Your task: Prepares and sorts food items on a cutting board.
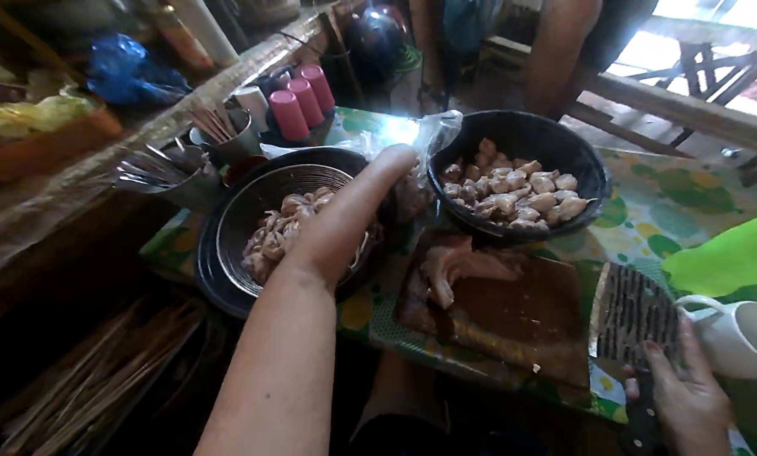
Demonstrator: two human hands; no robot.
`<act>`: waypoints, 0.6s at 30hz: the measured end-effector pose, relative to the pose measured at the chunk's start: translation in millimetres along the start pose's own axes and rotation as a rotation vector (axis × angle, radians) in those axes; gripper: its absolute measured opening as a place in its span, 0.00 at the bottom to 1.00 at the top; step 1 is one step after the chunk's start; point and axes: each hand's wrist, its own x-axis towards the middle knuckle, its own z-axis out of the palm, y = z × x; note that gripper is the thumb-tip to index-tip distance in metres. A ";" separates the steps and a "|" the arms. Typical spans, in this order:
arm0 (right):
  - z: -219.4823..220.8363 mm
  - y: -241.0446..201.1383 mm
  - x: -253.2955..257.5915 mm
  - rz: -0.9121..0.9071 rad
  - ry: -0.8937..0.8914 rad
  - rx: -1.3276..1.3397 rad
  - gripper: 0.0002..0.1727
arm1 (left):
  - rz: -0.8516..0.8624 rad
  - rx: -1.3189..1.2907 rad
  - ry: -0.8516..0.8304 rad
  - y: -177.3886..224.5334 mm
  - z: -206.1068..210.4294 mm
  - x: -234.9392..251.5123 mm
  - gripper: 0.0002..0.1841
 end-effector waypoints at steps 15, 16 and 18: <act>-0.6 -0.7 0.8 0.018 -0.003 0.009 0.36 | -0.006 -0.067 0.081 -50.3 -6.9 4.2 0.14; -0.1 -1.2 0.7 0.026 -0.004 0.018 0.36 | -0.001 -0.068 0.077 -51.5 -7.9 2.6 0.14; 0.5 -2.2 0.5 0.035 -0.005 0.026 0.36 | 0.007 -0.060 0.067 -49.2 -10.5 -1.9 0.14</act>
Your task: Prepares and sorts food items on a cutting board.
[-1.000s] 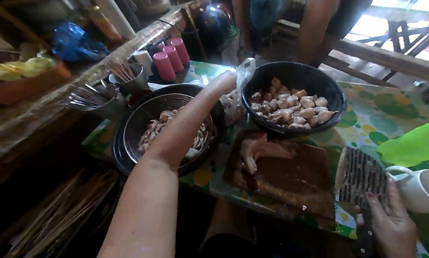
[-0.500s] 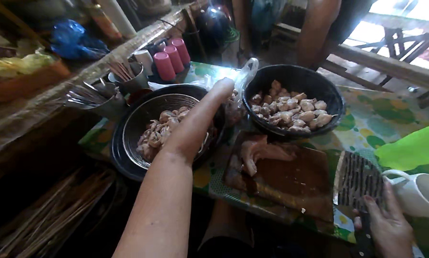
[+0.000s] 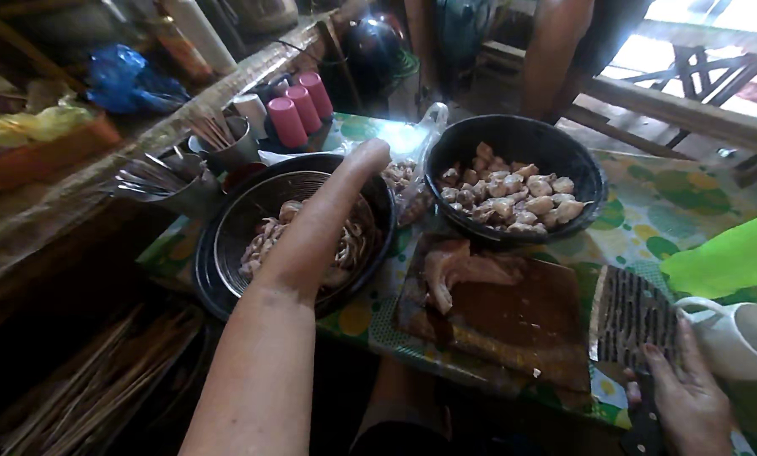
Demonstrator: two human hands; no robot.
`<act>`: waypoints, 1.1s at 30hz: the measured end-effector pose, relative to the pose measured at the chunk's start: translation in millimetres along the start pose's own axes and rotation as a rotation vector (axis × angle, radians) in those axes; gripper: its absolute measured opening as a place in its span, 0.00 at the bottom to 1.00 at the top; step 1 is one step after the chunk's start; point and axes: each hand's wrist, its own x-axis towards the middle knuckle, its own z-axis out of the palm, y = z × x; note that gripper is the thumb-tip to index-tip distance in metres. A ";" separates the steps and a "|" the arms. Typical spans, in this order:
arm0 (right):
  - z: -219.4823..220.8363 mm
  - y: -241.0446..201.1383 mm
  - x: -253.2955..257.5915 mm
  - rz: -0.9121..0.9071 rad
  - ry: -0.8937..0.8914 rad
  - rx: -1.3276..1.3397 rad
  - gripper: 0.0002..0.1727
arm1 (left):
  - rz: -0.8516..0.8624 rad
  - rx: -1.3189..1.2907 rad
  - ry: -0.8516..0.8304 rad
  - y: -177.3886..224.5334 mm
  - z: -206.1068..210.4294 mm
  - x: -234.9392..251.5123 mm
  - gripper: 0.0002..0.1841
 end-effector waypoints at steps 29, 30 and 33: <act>-5.3 14.3 6.9 -0.056 0.021 0.029 0.37 | -0.057 -0.001 0.080 55.1 -36.8 -30.7 0.16; -4.7 14.2 7.0 -0.060 0.025 0.026 0.37 | -0.071 0.014 0.126 69.8 -47.6 -46.9 0.15; -5.5 15.2 6.8 -0.083 0.027 0.018 0.37 | 0.075 0.016 0.190 120.2 -64.8 -79.8 0.14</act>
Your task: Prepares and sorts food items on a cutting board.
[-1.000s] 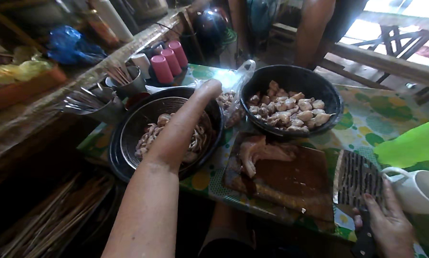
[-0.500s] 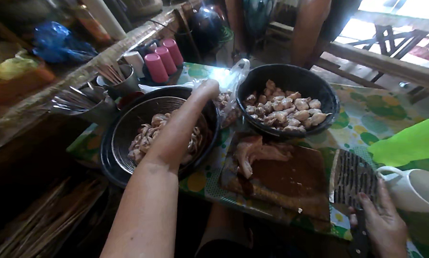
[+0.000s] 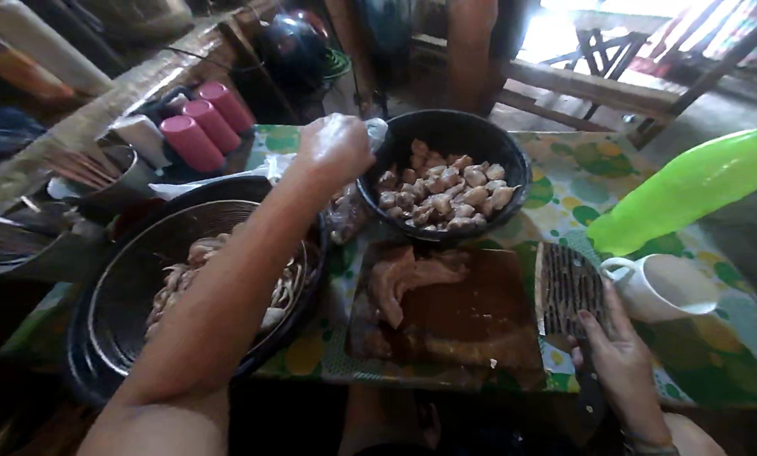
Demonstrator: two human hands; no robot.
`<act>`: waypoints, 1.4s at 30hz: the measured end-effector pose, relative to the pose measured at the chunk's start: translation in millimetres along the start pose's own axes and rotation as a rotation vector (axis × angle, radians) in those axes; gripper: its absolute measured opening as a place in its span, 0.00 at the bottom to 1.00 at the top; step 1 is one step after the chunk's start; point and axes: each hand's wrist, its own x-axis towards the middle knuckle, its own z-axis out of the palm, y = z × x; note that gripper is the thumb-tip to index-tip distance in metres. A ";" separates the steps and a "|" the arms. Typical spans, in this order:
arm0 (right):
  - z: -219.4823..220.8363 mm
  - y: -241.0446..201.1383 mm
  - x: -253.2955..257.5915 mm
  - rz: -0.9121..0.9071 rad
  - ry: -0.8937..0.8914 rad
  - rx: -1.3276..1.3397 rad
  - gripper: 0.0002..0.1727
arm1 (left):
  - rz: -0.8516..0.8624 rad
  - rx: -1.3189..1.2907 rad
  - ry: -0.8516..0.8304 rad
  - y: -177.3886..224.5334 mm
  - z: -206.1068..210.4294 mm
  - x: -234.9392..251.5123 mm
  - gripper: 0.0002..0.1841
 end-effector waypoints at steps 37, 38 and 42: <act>-5.9 -4.8 -1.3 0.037 -0.066 -0.076 0.38 | 0.538 -0.070 -0.298 33.4 105.7 73.6 0.34; -6.0 -4.5 -1.2 0.039 -0.070 -0.078 0.38 | 0.506 0.001 -0.277 29.2 112.4 71.8 0.32; -6.0 -1.5 -0.4 0.032 -0.068 -0.075 0.38 | 0.265 0.237 -0.127 15.0 126.4 85.3 0.29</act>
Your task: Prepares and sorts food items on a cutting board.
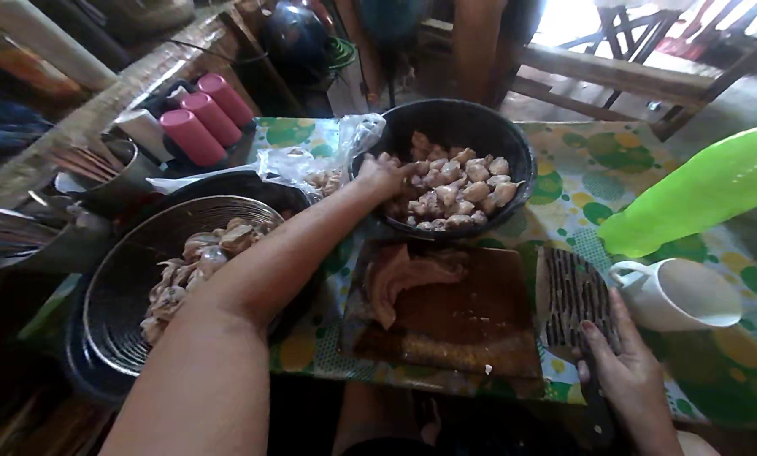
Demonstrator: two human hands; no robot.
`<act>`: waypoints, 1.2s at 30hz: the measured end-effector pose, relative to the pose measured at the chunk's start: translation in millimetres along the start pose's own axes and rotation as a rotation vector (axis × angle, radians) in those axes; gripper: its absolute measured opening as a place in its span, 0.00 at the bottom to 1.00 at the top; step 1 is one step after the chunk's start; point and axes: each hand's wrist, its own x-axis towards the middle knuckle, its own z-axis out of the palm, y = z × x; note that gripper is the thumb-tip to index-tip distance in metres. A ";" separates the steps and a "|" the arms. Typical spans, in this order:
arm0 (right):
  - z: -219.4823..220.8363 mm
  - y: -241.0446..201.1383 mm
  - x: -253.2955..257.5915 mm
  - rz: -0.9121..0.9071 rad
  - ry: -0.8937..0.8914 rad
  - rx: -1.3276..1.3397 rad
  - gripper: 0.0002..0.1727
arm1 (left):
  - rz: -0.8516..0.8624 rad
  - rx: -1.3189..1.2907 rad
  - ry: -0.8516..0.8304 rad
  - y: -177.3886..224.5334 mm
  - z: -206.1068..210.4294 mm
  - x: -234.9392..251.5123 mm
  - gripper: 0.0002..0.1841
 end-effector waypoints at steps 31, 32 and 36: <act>-0.7 -1.7 1.0 0.026 0.002 -0.090 0.38 | -0.173 -0.096 -0.118 10.8 -13.2 4.1 0.31; -0.6 -1.7 1.0 0.030 0.001 -0.095 0.38 | -0.203 -0.063 -0.132 11.3 -11.6 5.4 0.34; -1.4 -5.0 -0.2 0.038 0.000 -0.102 0.38 | -0.179 -0.078 -0.208 3.8 -6.7 9.2 0.35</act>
